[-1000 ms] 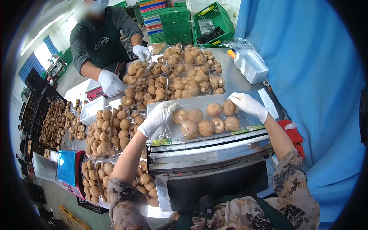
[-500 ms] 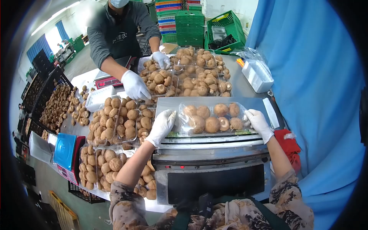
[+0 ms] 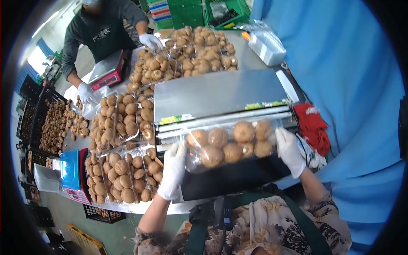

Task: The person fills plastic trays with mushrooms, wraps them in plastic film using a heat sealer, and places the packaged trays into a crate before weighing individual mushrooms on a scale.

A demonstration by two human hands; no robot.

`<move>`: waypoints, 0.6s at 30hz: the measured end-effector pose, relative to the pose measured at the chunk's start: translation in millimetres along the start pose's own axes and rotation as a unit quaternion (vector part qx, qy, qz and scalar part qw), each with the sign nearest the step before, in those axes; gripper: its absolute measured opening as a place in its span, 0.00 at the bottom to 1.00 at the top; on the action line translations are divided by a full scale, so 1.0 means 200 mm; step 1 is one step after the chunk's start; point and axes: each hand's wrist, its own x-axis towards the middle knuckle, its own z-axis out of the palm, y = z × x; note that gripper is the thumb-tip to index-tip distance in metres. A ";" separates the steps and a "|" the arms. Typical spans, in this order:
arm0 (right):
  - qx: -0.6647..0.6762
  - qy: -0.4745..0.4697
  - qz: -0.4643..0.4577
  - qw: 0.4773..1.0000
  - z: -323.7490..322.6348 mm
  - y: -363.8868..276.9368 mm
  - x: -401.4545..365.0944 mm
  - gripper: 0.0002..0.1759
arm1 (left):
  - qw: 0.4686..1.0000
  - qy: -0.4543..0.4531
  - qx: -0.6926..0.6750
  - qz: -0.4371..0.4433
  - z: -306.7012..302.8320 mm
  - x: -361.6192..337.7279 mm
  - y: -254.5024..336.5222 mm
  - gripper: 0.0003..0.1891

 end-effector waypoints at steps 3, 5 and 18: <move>0.046 -0.055 0.130 0.989 0.01 -0.01 -0.23 0.15 | 1.000 0.010 -0.026 -0.010 0.00 -0.15 -0.31 0.16; 0.108 -0.077 0.242 0.961 0.02 -0.03 -0.31 0.16 | 1.000 0.010 0.028 -0.007 0.01 -0.20 -0.32 0.18; -0.280 0.200 0.026 0.939 0.21 0.29 -0.17 0.13 | 0.844 0.282 0.403 0.212 0.01 -0.05 -0.44 0.12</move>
